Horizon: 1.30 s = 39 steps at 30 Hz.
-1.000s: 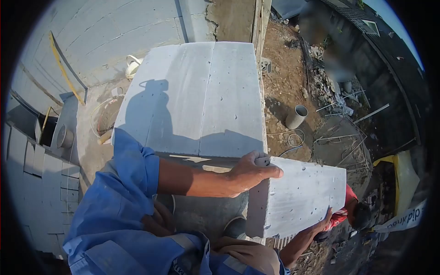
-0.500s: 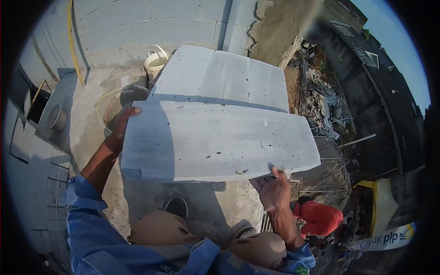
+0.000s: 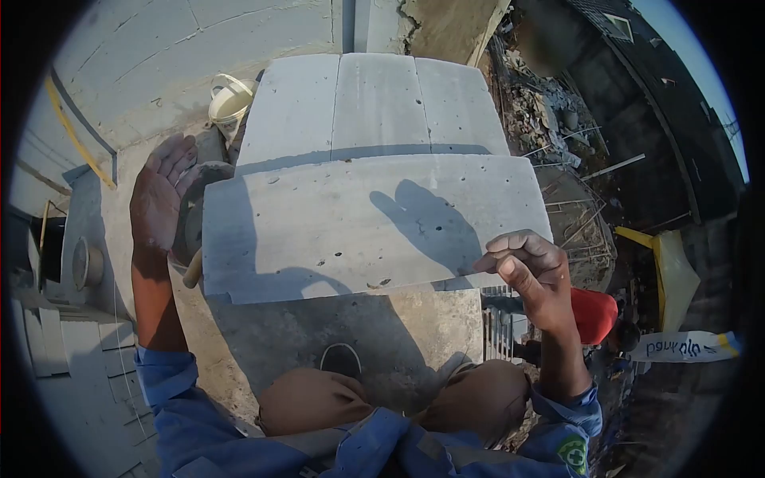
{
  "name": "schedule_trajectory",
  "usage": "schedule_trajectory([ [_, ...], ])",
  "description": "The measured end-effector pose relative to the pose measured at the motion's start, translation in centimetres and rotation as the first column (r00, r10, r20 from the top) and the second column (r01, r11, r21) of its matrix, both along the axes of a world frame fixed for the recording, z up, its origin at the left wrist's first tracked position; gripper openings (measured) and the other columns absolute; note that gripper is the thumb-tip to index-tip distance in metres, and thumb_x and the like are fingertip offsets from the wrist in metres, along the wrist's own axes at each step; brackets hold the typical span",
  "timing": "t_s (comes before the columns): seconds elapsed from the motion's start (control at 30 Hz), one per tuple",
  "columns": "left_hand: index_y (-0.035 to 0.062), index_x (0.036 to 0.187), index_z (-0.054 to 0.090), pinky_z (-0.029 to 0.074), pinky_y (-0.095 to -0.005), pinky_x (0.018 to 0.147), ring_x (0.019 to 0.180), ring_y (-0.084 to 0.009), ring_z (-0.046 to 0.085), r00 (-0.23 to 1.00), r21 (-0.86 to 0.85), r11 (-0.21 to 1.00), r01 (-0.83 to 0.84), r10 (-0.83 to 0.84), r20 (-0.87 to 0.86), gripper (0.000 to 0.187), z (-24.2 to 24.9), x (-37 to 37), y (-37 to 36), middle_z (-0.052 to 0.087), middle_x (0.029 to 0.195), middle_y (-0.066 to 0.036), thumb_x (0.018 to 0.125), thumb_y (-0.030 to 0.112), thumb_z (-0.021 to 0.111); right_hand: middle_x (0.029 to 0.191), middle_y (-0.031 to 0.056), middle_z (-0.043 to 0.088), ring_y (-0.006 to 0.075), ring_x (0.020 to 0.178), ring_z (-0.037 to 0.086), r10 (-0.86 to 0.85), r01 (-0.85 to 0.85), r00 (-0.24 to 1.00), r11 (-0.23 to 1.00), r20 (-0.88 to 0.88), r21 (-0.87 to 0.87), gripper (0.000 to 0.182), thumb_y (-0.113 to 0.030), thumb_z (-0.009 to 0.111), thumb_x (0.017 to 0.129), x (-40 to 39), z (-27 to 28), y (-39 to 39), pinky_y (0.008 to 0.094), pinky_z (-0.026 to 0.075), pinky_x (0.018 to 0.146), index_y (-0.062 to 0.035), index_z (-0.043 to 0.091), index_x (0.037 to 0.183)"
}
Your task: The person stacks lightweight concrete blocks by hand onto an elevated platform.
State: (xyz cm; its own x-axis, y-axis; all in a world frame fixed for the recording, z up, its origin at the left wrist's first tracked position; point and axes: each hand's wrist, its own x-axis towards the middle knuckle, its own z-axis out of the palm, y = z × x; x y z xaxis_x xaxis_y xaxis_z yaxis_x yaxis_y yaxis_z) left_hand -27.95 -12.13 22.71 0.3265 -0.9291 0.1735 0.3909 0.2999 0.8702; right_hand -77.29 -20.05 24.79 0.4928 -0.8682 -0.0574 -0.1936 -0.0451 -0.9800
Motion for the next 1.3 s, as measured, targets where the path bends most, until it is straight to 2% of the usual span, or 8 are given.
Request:
schedule_trajectory([
  [0.03,-0.0082,0.136,0.039,0.026,-0.0431,0.113,0.135,-0.0336,0.039,0.952,0.112,0.989,-0.1,0.062,0.301,0.077,-2.6,1.7,1.7,0.043,0.14,-0.023,0.091,0.053,0.051,0.099,0.0148,0.068,0.021,0.095,0.065,-0.247,0.241,0.968,0.964,-0.034,-0.116,0.056,-0.033,0.077,0.084,-1.9,-1.1,-1.4,0.0324,0.049,0.087,0.0058,0.056,0.118],
  [0.07,-0.0082,0.142,0.032,0.023,-0.0452,0.115,0.139,-0.035,0.034,0.813,0.189,0.954,-0.232,0.084,0.576,0.09,-4.9,2.4,3.3,0.038,0.146,-0.024,0.088,0.061,0.052,0.099,0.0148,0.068,0.021,0.095,0.065,-0.249,0.243,0.968,0.961,-0.029,-0.13,0.056,-0.033,0.077,0.084,-4.6,-2.9,-2.7,0.0324,0.049,0.087,0.0058,0.056,0.118],
  [0.17,-0.0063,0.146,0.027,0.02,-0.0455,0.115,0.141,-0.0337,0.03,0.866,0.202,0.949,-0.244,0.119,0.485,0.12,-8.5,-4.2,9.0,0.038,0.146,-0.023,0.07,0.08,0.06,0.124,0.0225,0.058,0.0291,0.116,0.056,-0.453,0.213,0.856,0.749,-0.25,-0.627,0.086,-0.041,0.084,0.072,-8.9,-8.1,-2.5,0.0407,0.044,0.099,0.0076,0.044,0.131],
  [0.27,-0.0074,0.145,0.029,0.028,-0.045,0.112,0.135,-0.0316,0.038,0.728,0.13,0.905,-0.404,0.233,0.645,0.128,-15.8,-5.5,11.3,0.04,0.144,-0.021,0.062,0.083,0.065,0.135,0.0265,0.044,0.035,0.123,0.051,-0.456,0.04,0.791,0.705,-0.409,-0.708,0.124,-0.053,0.086,0.058,-8.9,-11.6,-3.2,0.0459,0.038,0.106,0.0071,0.019,0.143],
  [0.37,-0.0072,0.142,0.034,0.041,-0.0413,0.101,0.122,-0.0273,0.05,0.697,0.151,0.868,-0.474,0.265,0.666,0.122,-16.0,-3.2,9.2,0.049,0.134,-0.017,0.064,0.08,0.067,0.131,0.0261,0.047,0.0342,0.121,0.052,-0.385,0.222,0.887,0.839,-0.254,-0.496,0.124,-0.049,0.089,0.055,-7.9,-11.3,-4.8,0.0434,0.043,0.103,0.0084,0.021,0.142],
  [0.67,-0.001,0.12,0.061,0.044,-0.0331,0.091,0.099,-0.0189,0.059,0.616,0.304,0.794,-0.527,0.109,0.78,0.066,-11.8,4.5,-13.1,0.066,0.107,-0.009,0.084,0.054,0.069,0.119,0.0279,0.057,0.0321,0.109,0.06,-0.455,0.245,0.852,0.783,-0.257,-0.572,0.122,-0.048,0.093,0.049,-0.7,-11.0,-23.2,0.0384,0.05,0.092,0.0131,0.033,0.135],
  [1.17,-0.0007,0.112,0.068,0.044,-0.03,0.084,0.087,-0.016,0.054,0.739,0.257,0.85,-0.46,0.206,0.641,0.074,-12.5,9.6,-28.0,0.063,0.097,-0.005,0.074,0.062,0.071,0.115,0.0272,0.06,0.0306,0.099,0.064,-0.478,0.324,0.862,0.775,-0.17,-0.542,0.114,-0.049,0.093,0.052,4.2,-11.4,-33.6,0.0388,0.056,0.08,0.0116,0.039,0.131],
  [1.3,-0.0007,0.112,0.067,0.044,-0.0313,0.082,0.088,-0.017,0.056,0.7,0.268,0.84,-0.472,0.172,0.693,0.076,-13.2,9.4,-28.0,0.064,0.095,-0.007,0.076,0.065,0.067,0.114,0.0298,0.059,0.034,0.101,0.064,-0.566,0.389,0.753,0.794,-0.335,-0.467,0.113,-0.045,0.09,0.06,4.3,-10.8,-32.8,0.0398,0.056,0.079,0.0123,0.03,0.136],
])
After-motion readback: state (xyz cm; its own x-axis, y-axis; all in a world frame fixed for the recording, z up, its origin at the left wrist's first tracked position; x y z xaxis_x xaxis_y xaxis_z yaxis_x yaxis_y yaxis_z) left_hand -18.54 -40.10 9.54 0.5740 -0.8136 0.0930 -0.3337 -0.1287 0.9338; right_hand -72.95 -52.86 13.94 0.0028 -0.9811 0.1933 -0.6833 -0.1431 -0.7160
